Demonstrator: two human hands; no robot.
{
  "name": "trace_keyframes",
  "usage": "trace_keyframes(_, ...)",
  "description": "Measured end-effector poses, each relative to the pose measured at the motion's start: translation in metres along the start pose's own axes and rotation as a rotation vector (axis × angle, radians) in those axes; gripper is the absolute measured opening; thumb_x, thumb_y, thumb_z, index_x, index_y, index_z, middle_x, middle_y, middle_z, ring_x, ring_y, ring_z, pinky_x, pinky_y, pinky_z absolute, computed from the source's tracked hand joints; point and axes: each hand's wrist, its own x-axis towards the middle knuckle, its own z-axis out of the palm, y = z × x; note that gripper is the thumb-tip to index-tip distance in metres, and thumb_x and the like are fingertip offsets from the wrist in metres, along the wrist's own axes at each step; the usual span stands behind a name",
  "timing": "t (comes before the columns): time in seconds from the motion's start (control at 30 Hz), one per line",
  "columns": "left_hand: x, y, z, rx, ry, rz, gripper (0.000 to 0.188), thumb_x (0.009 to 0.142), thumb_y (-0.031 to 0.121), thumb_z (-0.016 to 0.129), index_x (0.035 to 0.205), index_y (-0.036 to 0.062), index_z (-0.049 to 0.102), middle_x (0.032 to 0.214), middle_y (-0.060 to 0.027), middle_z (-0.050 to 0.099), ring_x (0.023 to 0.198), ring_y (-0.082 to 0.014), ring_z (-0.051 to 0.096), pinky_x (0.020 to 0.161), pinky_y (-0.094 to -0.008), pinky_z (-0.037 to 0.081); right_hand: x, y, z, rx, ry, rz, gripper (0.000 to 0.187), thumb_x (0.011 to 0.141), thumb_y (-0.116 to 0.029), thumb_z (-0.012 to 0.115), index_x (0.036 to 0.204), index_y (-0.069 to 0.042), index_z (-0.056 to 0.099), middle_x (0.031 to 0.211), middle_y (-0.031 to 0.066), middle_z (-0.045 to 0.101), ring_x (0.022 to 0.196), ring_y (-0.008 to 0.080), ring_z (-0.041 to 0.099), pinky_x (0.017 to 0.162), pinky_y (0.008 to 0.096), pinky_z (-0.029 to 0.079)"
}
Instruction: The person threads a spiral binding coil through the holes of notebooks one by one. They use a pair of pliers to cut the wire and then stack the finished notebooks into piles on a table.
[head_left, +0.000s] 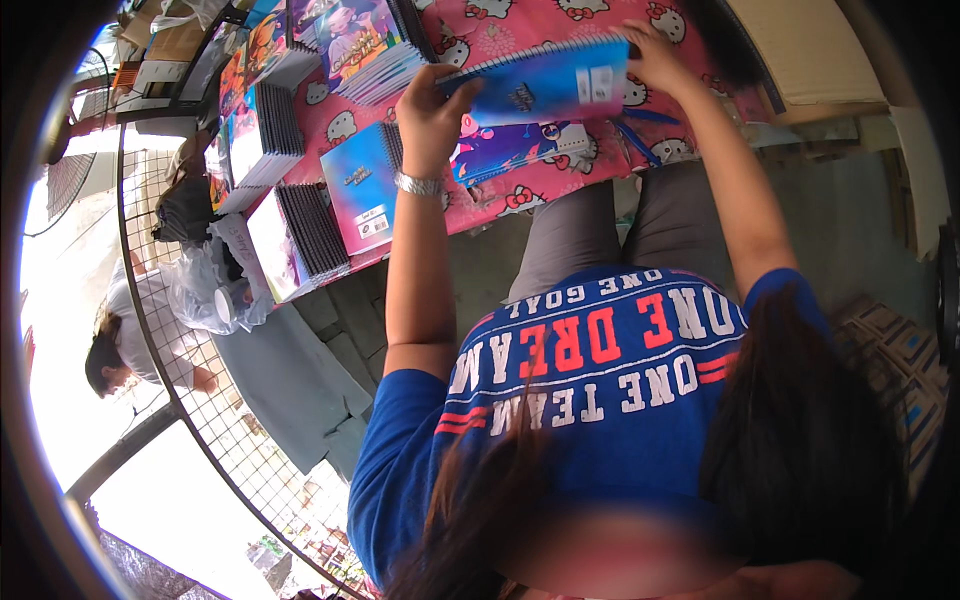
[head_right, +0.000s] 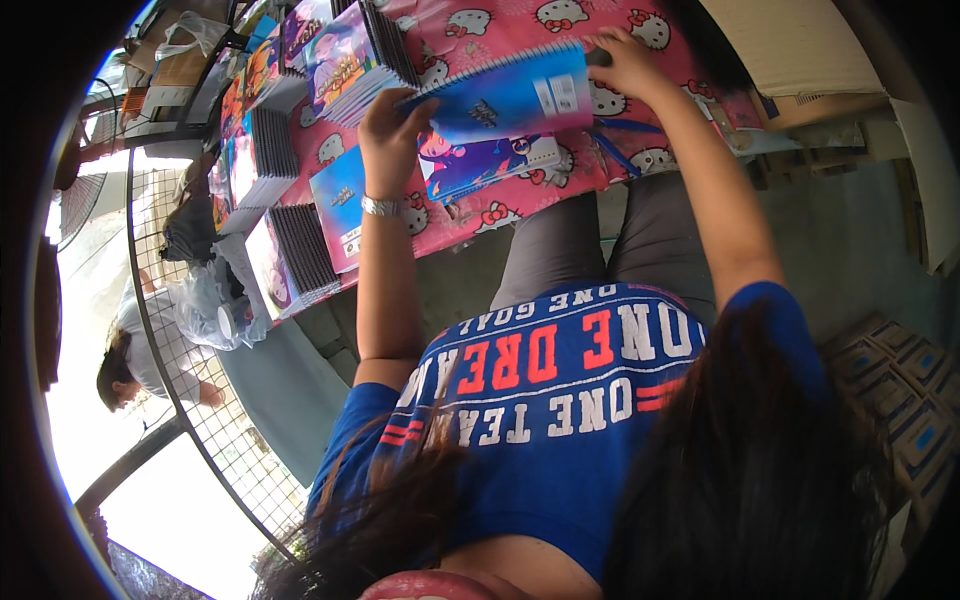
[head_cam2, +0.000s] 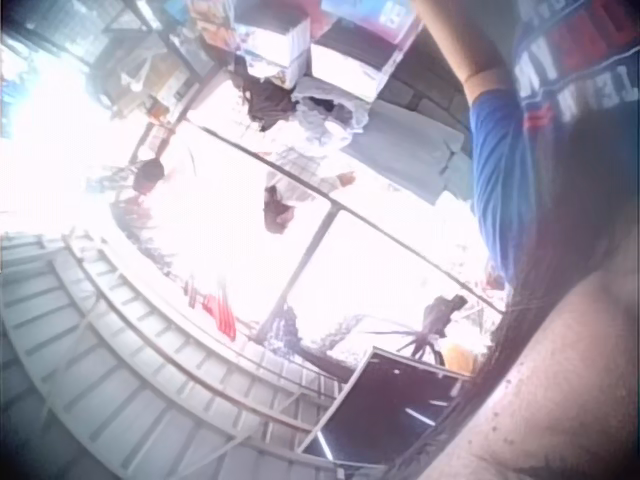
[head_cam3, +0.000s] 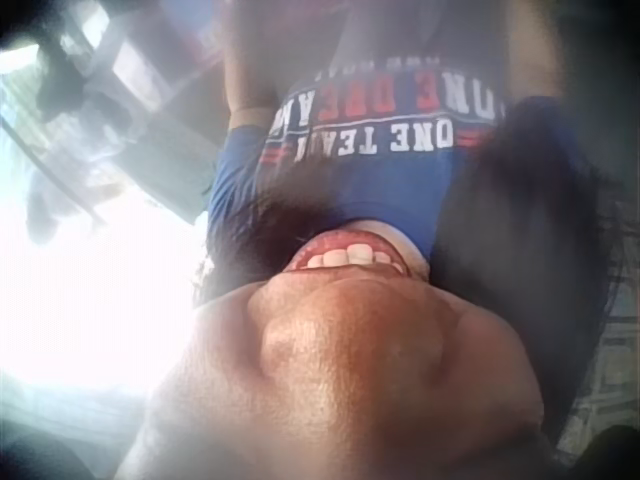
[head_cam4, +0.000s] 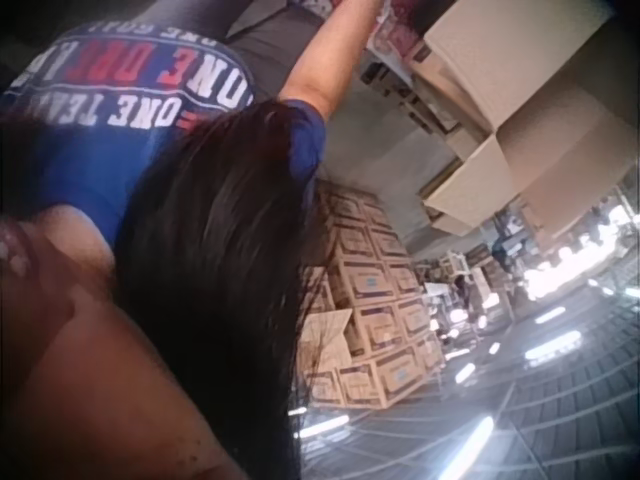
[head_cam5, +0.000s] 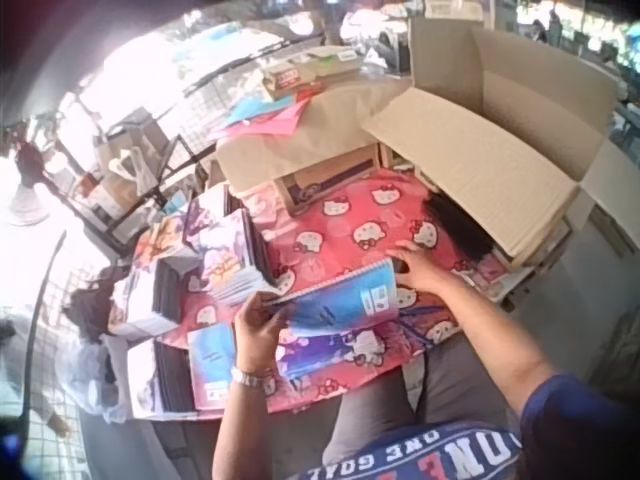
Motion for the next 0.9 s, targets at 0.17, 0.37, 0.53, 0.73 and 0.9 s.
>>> trace_keyframes(0.17,-0.043,-0.002,0.003,-0.122,0.309,0.024,0.013,0.094,0.011,0.066,0.098,-0.0010,0.064,0.071,0.0001,0.060,0.058,-0.0050,0.057,0.050,-0.0223,0.053,-0.092,-0.076,-0.011,0.046,0.182,0.087,0.076,0.086,-0.040,0.070,0.147,-0.008,0.037,0.145,0.0218,0.041,0.132,0.0434,0.041,0.108,0.0495,0.036)
trace_keyframes(0.37,-0.045,-0.006,0.008,-0.132,0.344,-0.033,0.019,0.095,0.017,0.065,0.098,-0.0012,0.064,0.071,-0.0002,0.058,0.058,-0.0052,0.057,0.049,-0.0241,0.055,-0.129,-0.106,-0.023,-0.002,-0.079,0.079,0.064,0.087,-0.032,0.070,0.141,-0.009,0.046,0.129,0.0154,0.052,0.114,0.0356,0.053,0.100,0.0471,0.042)
trace_keyframes(0.53,-0.055,0.006,0.004,0.097,0.245,0.069,0.023,0.092,0.018,0.070,0.108,0.0029,0.065,0.066,0.0011,0.058,0.055,-0.0044,0.056,0.048,-0.0223,0.050,-0.097,-0.175,-0.064,0.504,0.150,-0.036,0.057,0.084,-0.021,0.073,0.136,-0.008,0.052,0.124,0.0133,0.055,0.108,0.0303,0.058,0.094,0.0383,0.047)
trace_keyframes(0.73,-0.060,0.011,0.015,0.016,0.327,0.052,0.023,0.088,0.011,0.073,0.107,0.0005,0.064,0.068,-0.0047,0.064,0.059,-0.0076,0.063,0.050,-0.0220,0.051,-0.066,-0.226,-0.080,0.614,0.110,-0.211,0.059,0.079,-0.022,0.076,0.132,-0.007,0.056,0.122,0.0119,0.057,0.110,0.0296,0.058,0.095,0.0382,0.048)
trace_keyframes(0.9,-0.062,-0.005,0.005,-0.007,0.198,0.048,0.028,0.089,0.003,0.070,0.114,-0.0028,0.059,0.090,-0.0075,0.065,0.074,-0.0106,0.066,0.059,-0.0237,0.056,-0.059,-0.243,-0.081,0.504,0.128,-0.256,0.059,0.075,-0.024,0.077,0.129,-0.009,0.058,0.121,0.0089,0.059,0.110,0.0288,0.057,0.097,0.0400,0.046)
